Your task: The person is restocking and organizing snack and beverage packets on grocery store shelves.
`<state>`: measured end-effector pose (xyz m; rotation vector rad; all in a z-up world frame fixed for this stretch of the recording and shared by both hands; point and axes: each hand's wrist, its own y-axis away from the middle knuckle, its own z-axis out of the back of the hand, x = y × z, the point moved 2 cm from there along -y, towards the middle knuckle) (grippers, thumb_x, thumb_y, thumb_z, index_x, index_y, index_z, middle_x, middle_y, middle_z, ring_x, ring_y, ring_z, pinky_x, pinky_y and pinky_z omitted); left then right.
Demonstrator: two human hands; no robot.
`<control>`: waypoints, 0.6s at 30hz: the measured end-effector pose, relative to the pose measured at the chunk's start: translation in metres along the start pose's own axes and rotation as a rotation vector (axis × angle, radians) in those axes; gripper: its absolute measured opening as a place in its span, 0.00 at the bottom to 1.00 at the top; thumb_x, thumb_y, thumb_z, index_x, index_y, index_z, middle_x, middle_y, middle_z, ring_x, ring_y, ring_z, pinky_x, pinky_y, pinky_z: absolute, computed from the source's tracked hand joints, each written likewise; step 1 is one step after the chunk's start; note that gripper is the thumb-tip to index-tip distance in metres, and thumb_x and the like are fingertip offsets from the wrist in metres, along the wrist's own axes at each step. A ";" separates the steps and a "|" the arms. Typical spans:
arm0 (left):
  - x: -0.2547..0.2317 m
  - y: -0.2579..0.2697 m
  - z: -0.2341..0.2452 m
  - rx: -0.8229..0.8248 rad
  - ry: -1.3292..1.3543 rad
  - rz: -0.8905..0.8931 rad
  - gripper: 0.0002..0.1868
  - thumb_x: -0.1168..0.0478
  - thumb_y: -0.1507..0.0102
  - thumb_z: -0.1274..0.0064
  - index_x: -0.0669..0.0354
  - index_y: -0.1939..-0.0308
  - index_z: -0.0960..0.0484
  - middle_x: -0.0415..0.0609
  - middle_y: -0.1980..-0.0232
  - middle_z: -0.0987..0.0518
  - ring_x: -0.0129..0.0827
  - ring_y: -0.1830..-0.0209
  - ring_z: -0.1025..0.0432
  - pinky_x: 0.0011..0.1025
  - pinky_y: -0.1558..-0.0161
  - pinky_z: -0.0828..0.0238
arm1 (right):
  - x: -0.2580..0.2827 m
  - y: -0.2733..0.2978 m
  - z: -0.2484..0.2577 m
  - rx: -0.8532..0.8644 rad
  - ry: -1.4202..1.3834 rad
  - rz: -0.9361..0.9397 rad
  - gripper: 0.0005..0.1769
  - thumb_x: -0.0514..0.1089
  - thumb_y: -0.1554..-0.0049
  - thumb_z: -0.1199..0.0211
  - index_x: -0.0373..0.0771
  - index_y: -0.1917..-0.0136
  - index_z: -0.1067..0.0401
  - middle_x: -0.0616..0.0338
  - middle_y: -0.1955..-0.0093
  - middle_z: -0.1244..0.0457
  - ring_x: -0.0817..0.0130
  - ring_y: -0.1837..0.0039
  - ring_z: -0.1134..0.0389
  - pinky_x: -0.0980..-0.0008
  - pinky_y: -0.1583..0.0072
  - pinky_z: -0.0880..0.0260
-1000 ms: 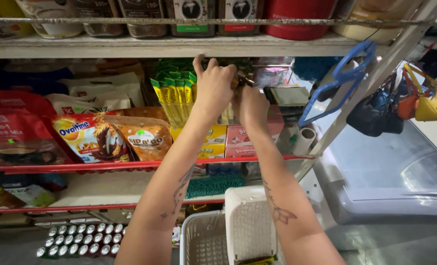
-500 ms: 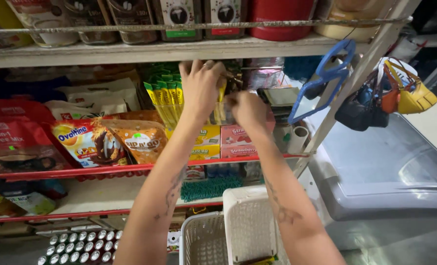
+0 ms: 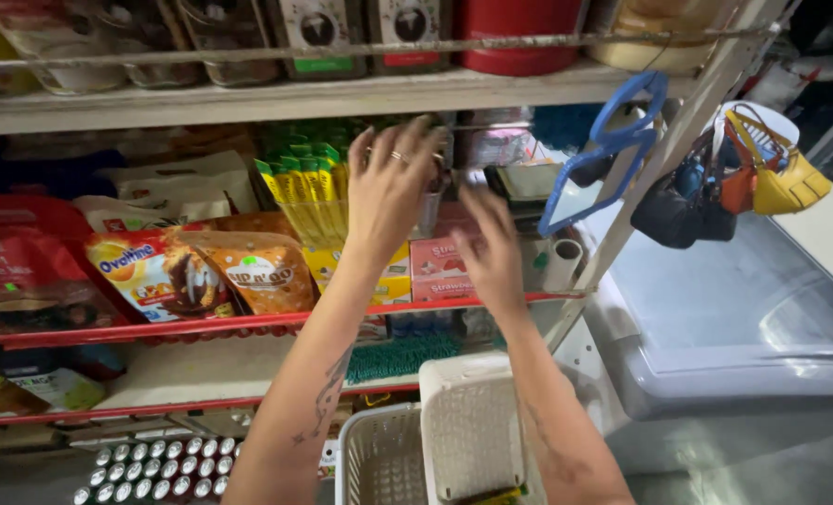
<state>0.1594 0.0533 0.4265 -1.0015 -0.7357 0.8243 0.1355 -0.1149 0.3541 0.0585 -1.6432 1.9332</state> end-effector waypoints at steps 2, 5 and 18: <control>0.000 0.014 -0.025 0.056 -0.088 -0.028 0.25 0.59 0.36 0.44 0.53 0.33 0.24 0.46 0.31 0.25 0.40 0.31 0.34 0.54 0.29 0.47 | -0.053 0.080 0.010 0.056 -0.055 -0.177 0.19 0.35 0.39 0.35 0.35 0.35 0.27 0.46 0.37 0.35 0.52 0.37 0.34 0.61 0.37 0.35; -0.015 0.029 -0.024 0.085 -0.261 -0.083 0.27 0.57 0.34 0.42 0.53 0.30 0.24 0.44 0.27 0.27 0.40 0.26 0.37 0.58 0.26 0.52 | -0.083 0.169 0.041 0.282 -0.182 -0.572 0.10 0.36 0.38 0.36 0.36 0.43 0.20 0.54 0.50 0.30 0.64 0.53 0.30 0.69 0.51 0.30; -0.243 0.379 -0.064 1.071 0.504 0.004 0.17 0.65 0.40 0.50 0.57 0.47 0.20 0.52 0.62 0.20 0.46 0.56 0.24 0.42 0.51 0.28 | -0.200 0.557 0.065 1.120 0.470 -1.005 0.14 0.41 0.44 0.40 0.43 0.46 0.20 0.46 0.44 0.31 0.47 0.37 0.32 0.54 0.35 0.33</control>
